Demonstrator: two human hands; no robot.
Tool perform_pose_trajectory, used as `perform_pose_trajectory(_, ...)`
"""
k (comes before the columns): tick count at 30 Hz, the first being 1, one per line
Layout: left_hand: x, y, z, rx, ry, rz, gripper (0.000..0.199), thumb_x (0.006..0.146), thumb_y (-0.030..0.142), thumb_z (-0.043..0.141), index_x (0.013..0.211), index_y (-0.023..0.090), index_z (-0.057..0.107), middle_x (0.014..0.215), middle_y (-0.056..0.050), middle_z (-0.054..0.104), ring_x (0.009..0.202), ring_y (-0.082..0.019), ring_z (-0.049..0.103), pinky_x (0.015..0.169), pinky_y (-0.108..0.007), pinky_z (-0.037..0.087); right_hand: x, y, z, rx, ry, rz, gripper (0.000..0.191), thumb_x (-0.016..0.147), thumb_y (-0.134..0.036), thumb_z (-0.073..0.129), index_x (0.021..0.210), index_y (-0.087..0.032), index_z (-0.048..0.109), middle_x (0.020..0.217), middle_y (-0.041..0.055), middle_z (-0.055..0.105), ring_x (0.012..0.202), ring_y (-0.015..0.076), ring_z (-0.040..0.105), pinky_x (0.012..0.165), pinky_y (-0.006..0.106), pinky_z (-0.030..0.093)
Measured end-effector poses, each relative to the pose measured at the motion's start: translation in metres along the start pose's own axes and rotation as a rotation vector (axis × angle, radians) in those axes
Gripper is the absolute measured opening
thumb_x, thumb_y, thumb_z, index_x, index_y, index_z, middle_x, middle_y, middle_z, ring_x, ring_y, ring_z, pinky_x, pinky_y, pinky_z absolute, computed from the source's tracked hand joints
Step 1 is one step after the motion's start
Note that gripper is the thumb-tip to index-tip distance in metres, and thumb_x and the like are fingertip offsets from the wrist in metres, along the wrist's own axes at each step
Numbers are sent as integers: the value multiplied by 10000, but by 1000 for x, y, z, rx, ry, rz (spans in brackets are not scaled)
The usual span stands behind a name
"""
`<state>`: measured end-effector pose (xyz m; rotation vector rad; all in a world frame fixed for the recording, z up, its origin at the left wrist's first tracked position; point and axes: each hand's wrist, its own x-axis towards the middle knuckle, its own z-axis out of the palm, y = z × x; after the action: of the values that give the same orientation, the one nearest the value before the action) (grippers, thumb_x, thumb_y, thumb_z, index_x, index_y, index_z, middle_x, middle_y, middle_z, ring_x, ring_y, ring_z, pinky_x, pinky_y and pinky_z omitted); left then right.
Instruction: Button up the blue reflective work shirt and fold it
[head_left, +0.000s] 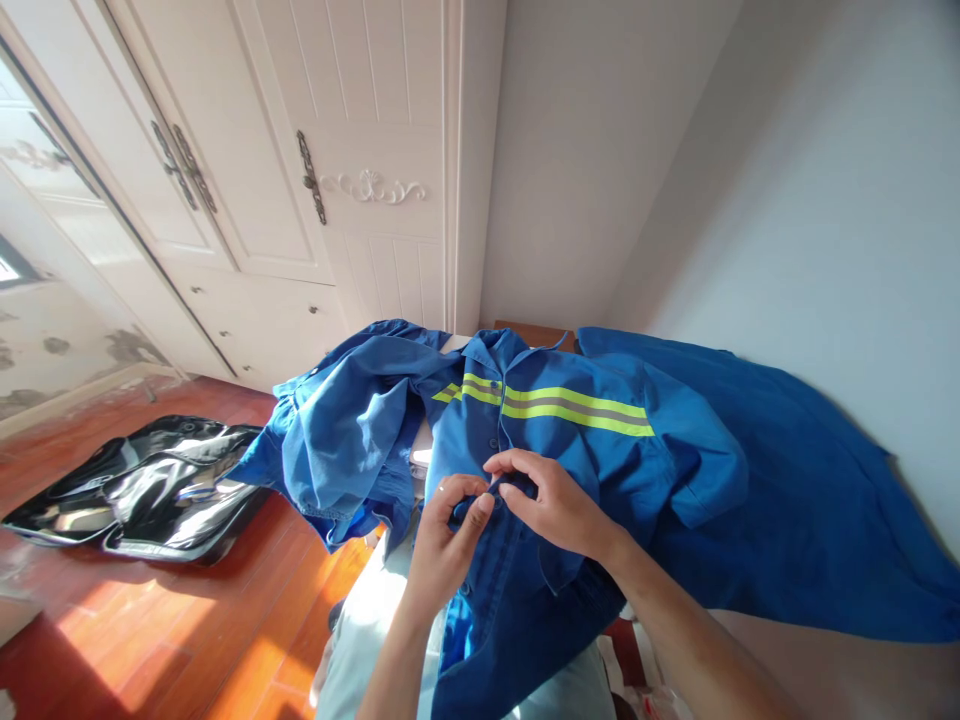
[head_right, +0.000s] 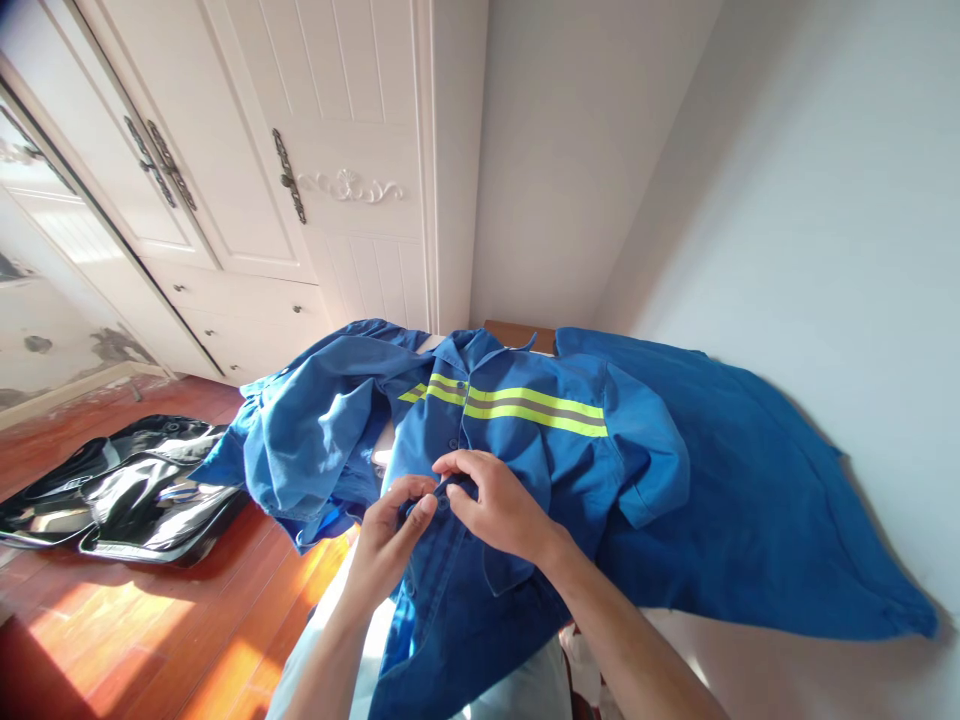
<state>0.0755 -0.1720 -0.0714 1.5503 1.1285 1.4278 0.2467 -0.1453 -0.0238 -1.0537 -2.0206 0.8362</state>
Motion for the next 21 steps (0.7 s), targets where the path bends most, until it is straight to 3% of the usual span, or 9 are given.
perform_pose_trajectory(7, 0, 1, -1, -125, -54, -76, 287, 856, 465, 660, 810, 185, 703, 942, -91, 706, 948, -246, 638, 882, -351, 502, -1, -3, -4, 72, -69, 10, 229, 862, -151, 565, 1063, -219, 651, 1046, 20, 716, 1005, 180, 660, 957, 328, 503)
perform_pose_trajectory(10, 1, -4, 1, -251, -59, -156, 308, 846, 472, 666, 782, 173, 696, 953, -87, 690, 944, -237, 622, 855, -329, 490, 2, -2, -7, 5, -98, -76, 157, 903, -204, 588, 1033, -236, 670, 1043, 6, 732, 1015, 181, 663, 1125, 411, 368)
perform_pose_trajectory(13, 1, -7, 5, -357, -51, -223, 323, 838, 486, 670, 783, 168, 689, 946, -76, 678, 900, -215, 609, 798, -306, 484, 4, -1, -8, -68, -94, -102, 134, 906, -212, 609, 1004, -251, 690, 1031, -7, 747, 1006, 185, 671, 1187, 463, 260)
perform_pose_trajectory(16, 2, -7, 10, -429, -59, -251, 340, 824, 501, 684, 783, 163, 681, 990, -80, 679, 882, -203, 606, 768, -291, 483, 5, 0, -7, -73, -61, -41, 135, 888, -184, 610, 969, -245, 699, 1002, -11, 752, 972, 183, 678, 1150, 441, 321)
perform_pose_trajectory(19, 3, -9, 12, -471, -77, -269, 359, 816, 517, 689, 825, 158, 693, 1039, -100, 684, 915, -218, 611, 766, -292, 490, 5, 0, -4, -38, -37, 21, 156, 860, -145, 605, 953, -227, 699, 986, 4, 745, 969, 189, 667, 994, 369, 463)
perform_pose_trajectory(21, 3, -11, 12, -487, -74, -282, 368, 811, 519, 695, 856, 154, 700, 1057, -112, 683, 956, -236, 610, 785, -298, 490, 5, 0, -2, -19, -28, 31, 172, 858, -129, 595, 963, -219, 698, 990, 14, 738, 980, 190, 658, 927, 340, 493)
